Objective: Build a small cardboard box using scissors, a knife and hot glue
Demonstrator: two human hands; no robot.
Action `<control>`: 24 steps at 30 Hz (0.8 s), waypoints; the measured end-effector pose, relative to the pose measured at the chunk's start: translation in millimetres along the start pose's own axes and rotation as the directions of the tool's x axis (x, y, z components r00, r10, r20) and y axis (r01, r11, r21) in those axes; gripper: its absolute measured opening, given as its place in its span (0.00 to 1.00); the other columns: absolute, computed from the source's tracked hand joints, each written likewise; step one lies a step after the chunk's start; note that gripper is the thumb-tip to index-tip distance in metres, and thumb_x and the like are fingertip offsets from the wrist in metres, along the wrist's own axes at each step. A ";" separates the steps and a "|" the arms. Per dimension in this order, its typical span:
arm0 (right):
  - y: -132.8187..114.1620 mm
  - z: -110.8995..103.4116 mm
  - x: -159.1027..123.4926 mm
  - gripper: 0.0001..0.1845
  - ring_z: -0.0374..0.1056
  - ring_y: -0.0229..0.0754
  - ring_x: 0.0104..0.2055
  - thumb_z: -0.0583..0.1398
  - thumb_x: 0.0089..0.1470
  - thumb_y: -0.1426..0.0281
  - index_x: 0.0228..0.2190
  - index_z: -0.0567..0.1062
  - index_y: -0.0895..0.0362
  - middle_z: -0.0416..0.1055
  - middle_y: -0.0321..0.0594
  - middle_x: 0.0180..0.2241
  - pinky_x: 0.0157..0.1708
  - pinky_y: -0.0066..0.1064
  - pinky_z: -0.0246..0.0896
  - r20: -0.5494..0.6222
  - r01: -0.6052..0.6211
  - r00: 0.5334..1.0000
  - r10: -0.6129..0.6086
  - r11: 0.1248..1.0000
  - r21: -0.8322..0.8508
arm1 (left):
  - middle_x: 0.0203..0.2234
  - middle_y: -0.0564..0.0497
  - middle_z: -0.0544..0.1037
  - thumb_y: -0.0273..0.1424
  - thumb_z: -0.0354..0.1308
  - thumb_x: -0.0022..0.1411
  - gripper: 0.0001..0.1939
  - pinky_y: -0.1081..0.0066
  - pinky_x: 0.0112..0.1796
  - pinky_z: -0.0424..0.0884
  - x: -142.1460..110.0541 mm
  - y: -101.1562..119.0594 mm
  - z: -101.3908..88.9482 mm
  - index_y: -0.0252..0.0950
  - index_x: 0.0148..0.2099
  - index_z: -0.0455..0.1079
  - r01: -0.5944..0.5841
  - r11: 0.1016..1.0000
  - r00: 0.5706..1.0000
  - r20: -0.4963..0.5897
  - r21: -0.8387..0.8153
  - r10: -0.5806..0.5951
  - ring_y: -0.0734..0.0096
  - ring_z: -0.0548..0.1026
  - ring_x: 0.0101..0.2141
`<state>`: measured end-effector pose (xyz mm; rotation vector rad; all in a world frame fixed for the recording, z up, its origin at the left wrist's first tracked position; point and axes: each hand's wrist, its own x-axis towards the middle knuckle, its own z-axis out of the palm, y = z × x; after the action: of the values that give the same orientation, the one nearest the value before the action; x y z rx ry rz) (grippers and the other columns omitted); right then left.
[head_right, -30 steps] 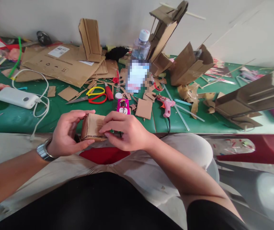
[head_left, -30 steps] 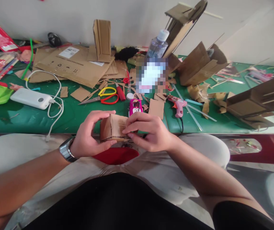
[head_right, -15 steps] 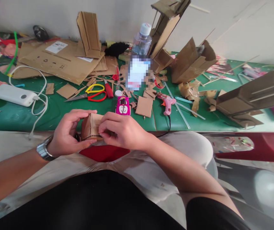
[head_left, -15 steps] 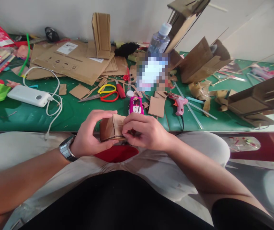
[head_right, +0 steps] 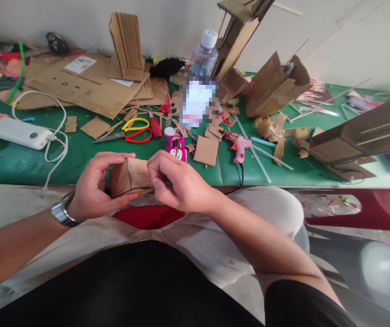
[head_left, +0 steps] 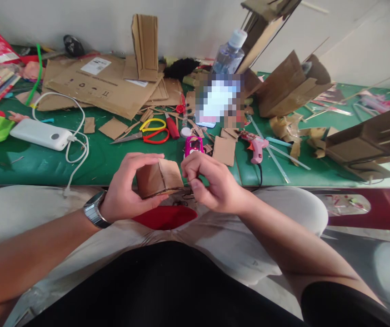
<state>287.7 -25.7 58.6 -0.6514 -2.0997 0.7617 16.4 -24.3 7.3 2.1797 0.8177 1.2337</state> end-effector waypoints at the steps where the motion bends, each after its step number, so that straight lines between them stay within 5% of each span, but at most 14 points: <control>1: 0.2 -1.4 -0.6 0.08 0.68 0.45 0.39 0.55 0.73 0.72 0.37 0.64 0.50 0.69 0.42 0.37 0.40 0.38 0.70 -0.029 -0.017 0.999 0.019 0.999 0.041 | 0.64 0.39 0.79 0.36 0.79 0.62 0.40 0.37 0.61 0.79 0.0 -0.1 0.0 0.45 0.70 0.66 0.007 1.000 1.000 -0.001 0.012 -0.007 0.42 0.80 0.62; 6: 1.3 -14.7 -2.8 0.17 0.65 0.38 0.27 0.56 0.77 0.56 0.35 0.64 0.50 0.69 0.40 0.37 0.25 0.34 0.63 -0.159 -0.178 0.957 0.241 0.926 0.332 | 0.63 0.37 0.79 0.35 0.82 0.57 0.42 0.37 0.60 0.79 0.4 -1.8 0.4 0.41 0.69 0.67 -0.010 1.000 1.000 -0.025 0.025 0.011 0.39 0.81 0.61; 10: 4.0 -26.5 -1.7 0.21 0.62 0.38 0.24 0.61 0.74 0.54 0.31 0.64 0.50 0.68 0.37 0.29 0.20 0.32 0.56 -0.218 -0.214 0.918 0.331 0.877 0.430 | 0.64 0.36 0.78 0.33 0.80 0.59 0.41 0.37 0.60 0.80 -0.1 -3.6 0.3 0.41 0.70 0.66 -0.011 1.000 1.000 -0.012 0.001 0.011 0.39 0.81 0.62; 19: 8.0 -34.6 1.6 0.29 0.64 0.38 0.23 0.58 0.78 0.53 0.25 0.72 0.52 0.69 0.36 0.22 0.26 0.35 0.60 -0.143 -0.156 0.973 0.179 0.974 0.163 | 0.67 0.37 0.76 0.37 0.75 0.67 0.37 0.38 0.65 0.76 -1.2 -9.7 0.9 0.43 0.72 0.64 0.055 0.987 0.998 -0.035 -0.148 -0.060 0.39 0.77 0.68; 24: 11.8 -32.7 3.6 0.11 0.80 0.41 0.34 0.66 0.73 0.69 0.36 0.85 0.57 0.84 0.42 0.31 0.35 0.33 0.74 -0.119 -0.005 0.993 0.014 0.997 0.073 | 0.65 0.38 0.77 0.40 0.82 0.56 0.44 0.35 0.62 0.77 0.2 -16.4 4.2 0.48 0.70 0.68 0.051 0.970 0.988 -0.130 -0.236 -0.083 0.34 0.77 0.66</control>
<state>314.4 -5.6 68.7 -0.6520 -1.9524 0.7816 16.0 -13.3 -5.6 1.8825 0.7541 1.3853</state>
